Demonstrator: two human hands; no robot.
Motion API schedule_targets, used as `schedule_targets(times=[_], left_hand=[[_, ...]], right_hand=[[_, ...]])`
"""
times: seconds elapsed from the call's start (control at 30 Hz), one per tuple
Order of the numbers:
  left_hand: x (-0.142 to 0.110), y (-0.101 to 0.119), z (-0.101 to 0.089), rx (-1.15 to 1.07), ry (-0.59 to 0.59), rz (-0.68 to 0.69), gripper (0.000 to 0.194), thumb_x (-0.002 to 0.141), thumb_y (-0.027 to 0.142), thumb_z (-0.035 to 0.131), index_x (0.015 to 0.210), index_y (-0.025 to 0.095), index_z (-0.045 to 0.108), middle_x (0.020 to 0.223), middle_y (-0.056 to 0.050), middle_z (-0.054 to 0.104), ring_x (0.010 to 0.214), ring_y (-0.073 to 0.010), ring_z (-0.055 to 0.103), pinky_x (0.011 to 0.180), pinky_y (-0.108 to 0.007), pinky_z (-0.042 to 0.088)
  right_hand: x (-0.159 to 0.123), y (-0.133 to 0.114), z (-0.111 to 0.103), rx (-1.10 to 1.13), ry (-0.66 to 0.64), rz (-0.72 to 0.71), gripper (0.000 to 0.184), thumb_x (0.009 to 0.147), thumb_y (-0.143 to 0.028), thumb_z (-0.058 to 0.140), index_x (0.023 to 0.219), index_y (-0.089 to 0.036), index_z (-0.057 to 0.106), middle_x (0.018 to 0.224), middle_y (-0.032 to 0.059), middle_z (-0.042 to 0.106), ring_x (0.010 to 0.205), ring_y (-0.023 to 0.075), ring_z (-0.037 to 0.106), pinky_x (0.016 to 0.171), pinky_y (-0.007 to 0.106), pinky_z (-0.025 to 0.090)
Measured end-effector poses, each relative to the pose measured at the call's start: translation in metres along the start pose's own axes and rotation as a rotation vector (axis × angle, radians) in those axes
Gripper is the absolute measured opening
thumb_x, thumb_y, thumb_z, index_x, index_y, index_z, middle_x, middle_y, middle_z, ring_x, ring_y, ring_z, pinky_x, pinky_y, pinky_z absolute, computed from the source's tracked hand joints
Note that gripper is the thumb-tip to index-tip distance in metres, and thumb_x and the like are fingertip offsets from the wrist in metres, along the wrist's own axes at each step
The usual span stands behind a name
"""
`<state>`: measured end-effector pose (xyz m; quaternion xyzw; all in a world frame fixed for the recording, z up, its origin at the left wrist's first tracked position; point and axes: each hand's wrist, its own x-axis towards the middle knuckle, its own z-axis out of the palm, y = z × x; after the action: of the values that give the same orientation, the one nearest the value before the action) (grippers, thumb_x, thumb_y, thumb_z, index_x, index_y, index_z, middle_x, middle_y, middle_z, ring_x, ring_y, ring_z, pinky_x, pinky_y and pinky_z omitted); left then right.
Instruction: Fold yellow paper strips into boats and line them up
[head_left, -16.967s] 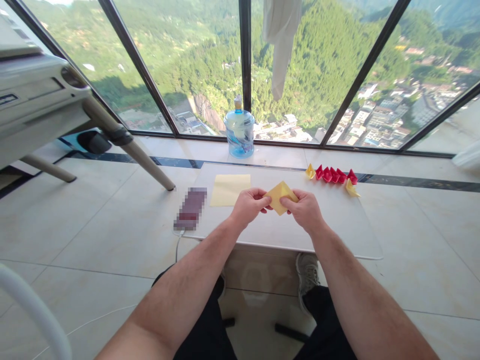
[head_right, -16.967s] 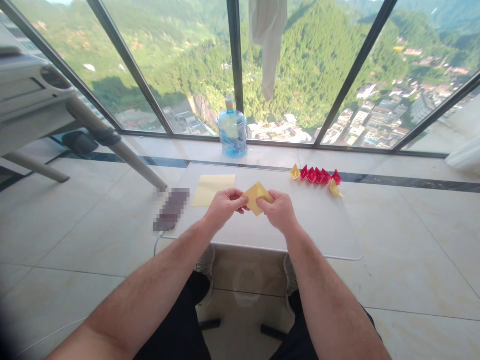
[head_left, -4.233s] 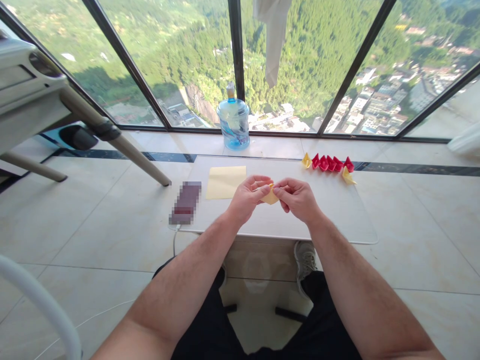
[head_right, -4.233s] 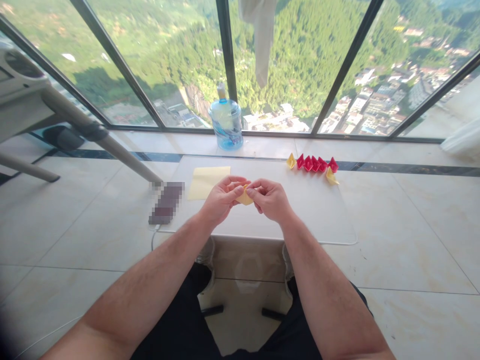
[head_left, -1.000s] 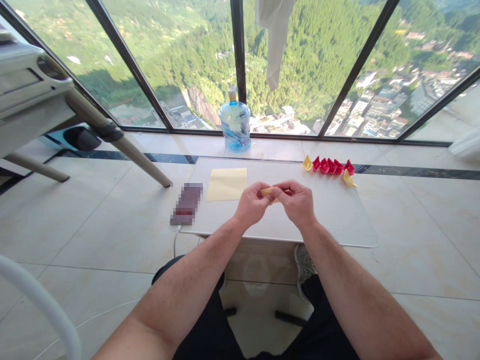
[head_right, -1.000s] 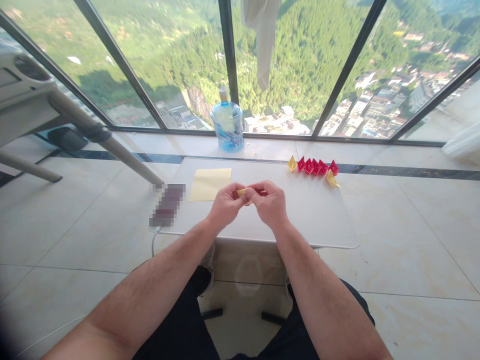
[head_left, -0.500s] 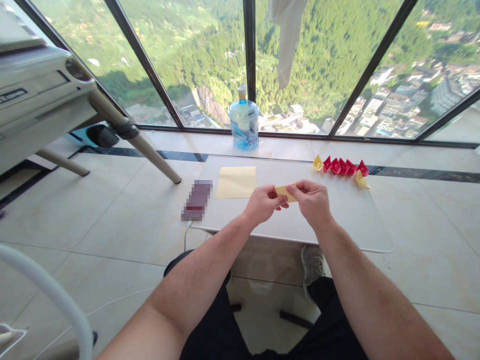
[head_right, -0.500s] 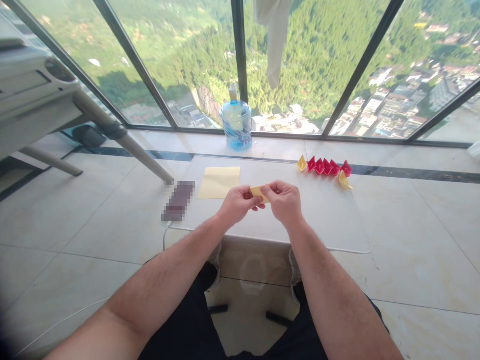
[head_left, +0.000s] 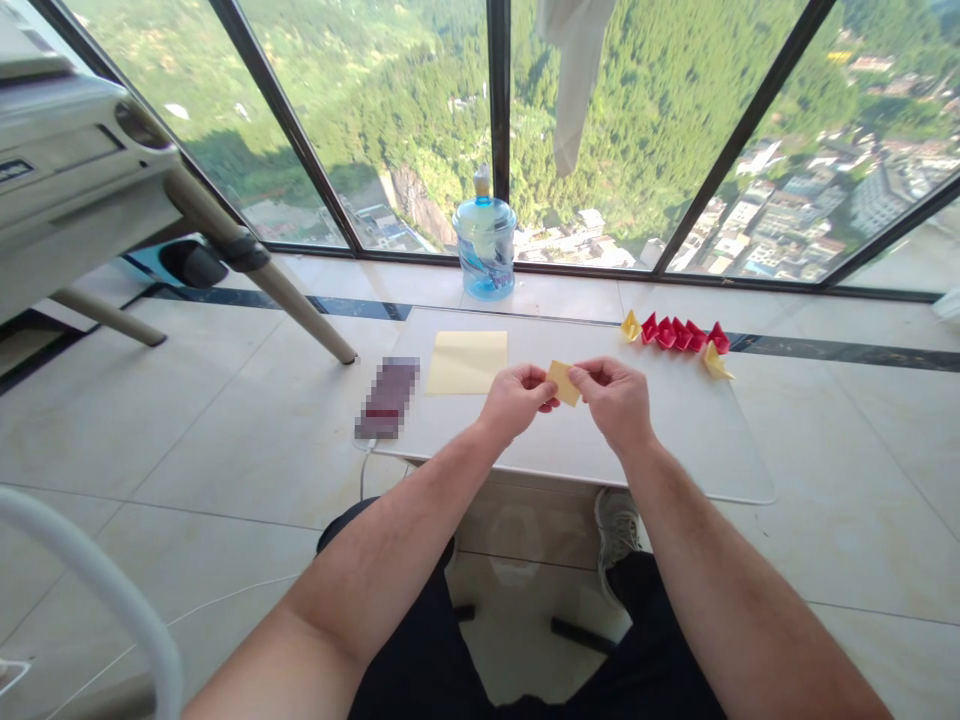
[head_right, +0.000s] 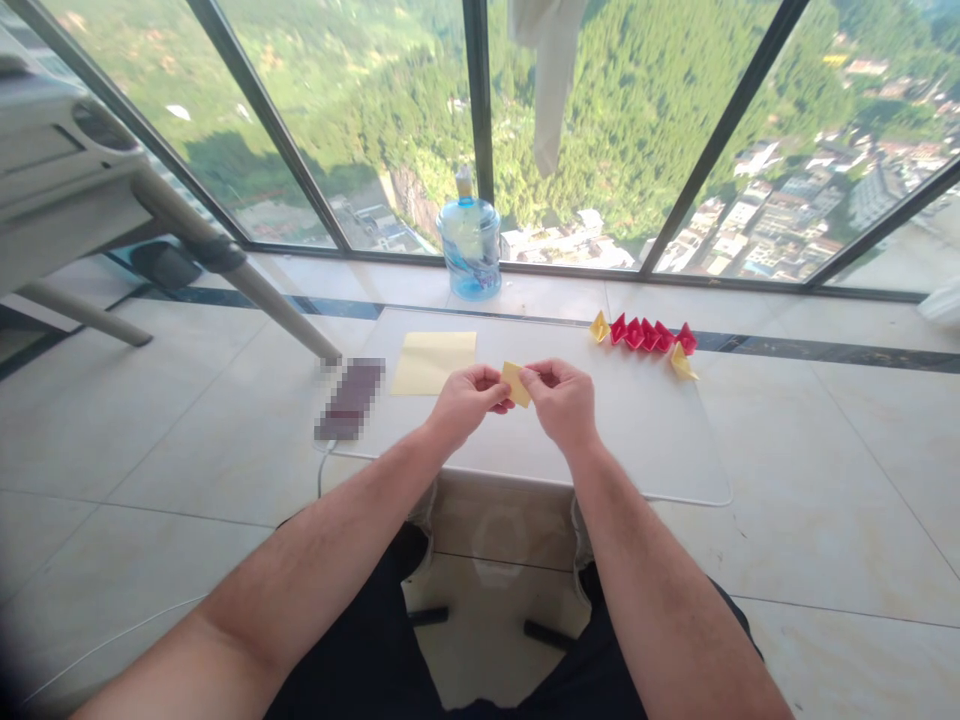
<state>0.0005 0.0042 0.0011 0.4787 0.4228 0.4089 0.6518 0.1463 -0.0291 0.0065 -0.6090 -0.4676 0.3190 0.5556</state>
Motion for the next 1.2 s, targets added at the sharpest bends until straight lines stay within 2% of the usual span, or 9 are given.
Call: schedule_targets(times=[0.1, 0.2, 0.3, 0.43, 0.53, 0.63, 0.8, 1.0, 1.2], left_hand=[[0.004, -0.003, -0.004, -0.131, 0.124, 0.086, 0.029, 0.07, 0.022, 0.075, 0.094, 0.015, 0.061, 0.07, 0.0, 0.069, 0.063, -0.0132, 0.066, 0.061, -0.025, 0.052], [0.005, -0.004, -0.005, -0.127, 0.13, 0.151, 0.037, 0.068, 0.025, 0.078, 0.099, 0.016, 0.06, 0.07, 0.001, 0.069, 0.064, -0.0135, 0.066, 0.061, -0.025, 0.051], [0.003, -0.002, -0.005, -0.027, 0.083, 0.19, 0.038, 0.068, 0.029, 0.079, 0.098, 0.016, 0.059, 0.069, 0.001, 0.068, 0.063, -0.0131, 0.065, 0.06, -0.024, 0.051], [-0.002, 0.002, -0.004, 0.044, 0.0, 0.156, 0.046, 0.069, 0.028, 0.079, 0.108, 0.017, 0.057, 0.072, 0.001, 0.069, 0.062, -0.013, 0.065, 0.058, -0.023, 0.052], [-0.004, 0.004, -0.005, 0.113, -0.007, 0.132, 0.041, 0.072, 0.023, 0.074, 0.11, 0.018, 0.059, 0.067, 0.002, 0.068, 0.057, -0.0117, 0.063, 0.055, -0.022, 0.053], [-0.003, 0.005, -0.005, 0.119, 0.001, 0.181, 0.035, 0.074, 0.02, 0.071, 0.107, 0.018, 0.061, 0.067, 0.003, 0.068, 0.057, -0.0105, 0.063, 0.057, -0.022, 0.054], [-0.001, 0.001, -0.009, 0.096, -0.065, 0.262, 0.027, 0.074, 0.019, 0.069, 0.099, 0.018, 0.06, 0.077, 0.001, 0.07, 0.067, -0.0116, 0.066, 0.062, -0.022, 0.054], [0.001, -0.004, -0.011, 0.217, -0.061, 0.361, 0.032, 0.073, 0.015, 0.07, 0.104, 0.02, 0.064, 0.086, 0.0, 0.071, 0.075, -0.0117, 0.067, 0.067, -0.021, 0.053], [0.0, -0.002, -0.008, 0.208, -0.072, 0.344, 0.021, 0.074, 0.019, 0.071, 0.094, 0.018, 0.063, 0.073, 0.002, 0.068, 0.065, -0.0097, 0.063, 0.06, -0.019, 0.05]], right_hand=[[-0.001, 0.005, 0.005, 0.01, -0.156, 0.099, 0.021, 0.07, -0.032, 0.074, 0.081, -0.017, 0.064, 0.065, 0.0016, 0.069, 0.057, 0.0164, 0.063, 0.052, 0.027, 0.048], [-0.003, 0.007, 0.008, 0.01, -0.251, 0.111, 0.032, 0.07, -0.031, 0.074, 0.098, -0.018, 0.063, 0.071, 0.0012, 0.071, 0.057, 0.0154, 0.062, 0.052, 0.026, 0.048], [-0.001, 0.006, 0.006, 0.034, -0.178, 0.013, 0.039, 0.071, -0.037, 0.075, 0.105, -0.019, 0.067, 0.076, 0.0017, 0.071, 0.059, 0.0143, 0.061, 0.054, 0.027, 0.049], [0.003, 0.006, 0.001, 0.083, -0.042, -0.008, 0.028, 0.069, -0.041, 0.079, 0.08, -0.017, 0.07, 0.07, 0.0033, 0.07, 0.062, 0.0161, 0.062, 0.057, 0.029, 0.051], [0.004, 0.006, 0.0, 0.1, -0.014, -0.002, 0.028, 0.068, -0.04, 0.081, 0.078, -0.018, 0.069, 0.069, 0.0025, 0.07, 0.059, 0.0155, 0.062, 0.054, 0.029, 0.051], [0.005, 0.005, -0.002, 0.114, -0.08, -0.002, 0.027, 0.068, -0.039, 0.081, 0.081, -0.019, 0.068, 0.069, 0.0011, 0.069, 0.057, 0.0144, 0.061, 0.052, 0.027, 0.05], [0.006, 0.003, -0.008, 0.116, -0.2, -0.001, 0.028, 0.069, -0.037, 0.081, 0.083, -0.02, 0.064, 0.075, 0.0004, 0.07, 0.061, 0.0149, 0.065, 0.052, 0.026, 0.05], [0.005, 0.001, -0.012, 0.073, -0.252, -0.045, 0.028, 0.072, -0.039, 0.079, 0.086, -0.02, 0.063, 0.073, -0.0003, 0.069, 0.063, 0.015, 0.064, 0.053, 0.026, 0.05], [0.002, -0.006, -0.012, 0.013, -0.347, -0.034, 0.033, 0.076, -0.05, 0.074, 0.082, -0.018, 0.068, 0.069, 0.0022, 0.069, 0.06, 0.0143, 0.061, 0.052, 0.025, 0.046]])
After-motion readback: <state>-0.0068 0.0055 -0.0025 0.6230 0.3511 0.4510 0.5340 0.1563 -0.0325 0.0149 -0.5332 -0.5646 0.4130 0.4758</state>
